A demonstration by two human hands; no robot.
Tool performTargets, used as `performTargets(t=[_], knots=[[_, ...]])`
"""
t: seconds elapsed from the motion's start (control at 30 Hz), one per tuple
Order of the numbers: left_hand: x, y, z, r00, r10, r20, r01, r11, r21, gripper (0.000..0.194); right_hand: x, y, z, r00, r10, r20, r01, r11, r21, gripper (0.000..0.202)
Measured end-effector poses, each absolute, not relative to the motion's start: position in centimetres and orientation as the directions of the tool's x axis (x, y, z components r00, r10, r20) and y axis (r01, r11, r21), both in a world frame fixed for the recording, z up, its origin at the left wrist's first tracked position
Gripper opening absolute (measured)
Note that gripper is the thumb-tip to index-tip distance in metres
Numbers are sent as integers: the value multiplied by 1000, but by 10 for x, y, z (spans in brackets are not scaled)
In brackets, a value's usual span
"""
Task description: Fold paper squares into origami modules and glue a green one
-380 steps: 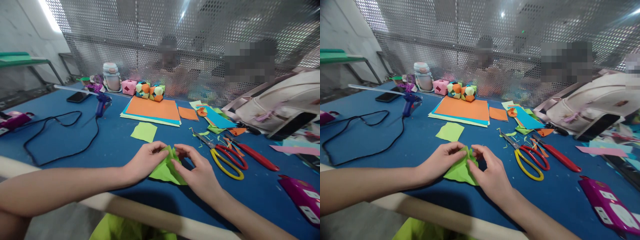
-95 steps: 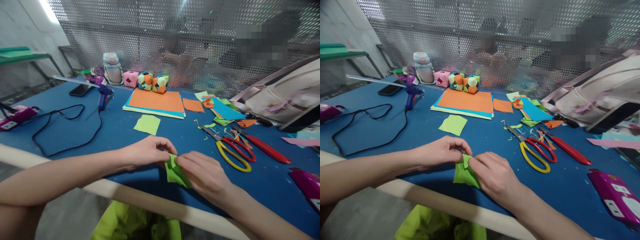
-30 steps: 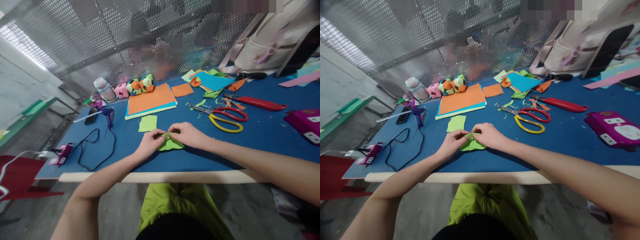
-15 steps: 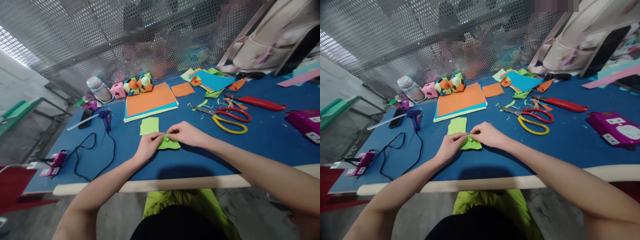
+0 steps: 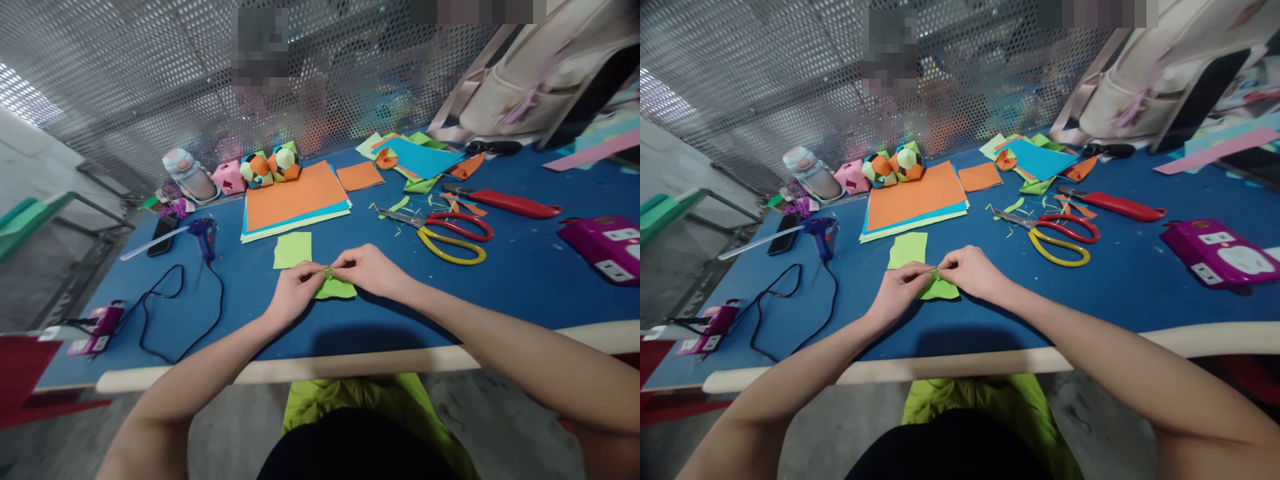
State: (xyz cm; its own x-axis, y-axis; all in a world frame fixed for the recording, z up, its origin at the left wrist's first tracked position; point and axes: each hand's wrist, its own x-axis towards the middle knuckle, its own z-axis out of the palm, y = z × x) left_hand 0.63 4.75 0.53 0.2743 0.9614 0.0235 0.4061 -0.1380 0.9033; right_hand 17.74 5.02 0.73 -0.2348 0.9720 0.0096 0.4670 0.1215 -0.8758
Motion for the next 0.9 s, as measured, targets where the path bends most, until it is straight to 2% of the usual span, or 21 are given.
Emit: performTargets(t=[0.33, 0.53, 0.77, 0.9], knots=[[2, 47, 11, 294, 956, -23, 512, -137, 848, 29, 176, 45, 8, -246, 960, 136, 545, 253, -799, 13], [-3, 50, 16, 384, 923, 2, 605, -253, 755, 27, 178, 47, 8, -279, 951, 137, 575, 279, -769, 16], [-4, 50, 18, 418, 908, 15, 598, -288, 748, 27, 179, 49, 5, -313, 941, 129, 595, 300, -746, 16], [-5, 49, 19, 420, 907, 12, 642, -306, 703, 29, 181, 49, 6, -331, 935, 127, 592, 311, -744, 17]])
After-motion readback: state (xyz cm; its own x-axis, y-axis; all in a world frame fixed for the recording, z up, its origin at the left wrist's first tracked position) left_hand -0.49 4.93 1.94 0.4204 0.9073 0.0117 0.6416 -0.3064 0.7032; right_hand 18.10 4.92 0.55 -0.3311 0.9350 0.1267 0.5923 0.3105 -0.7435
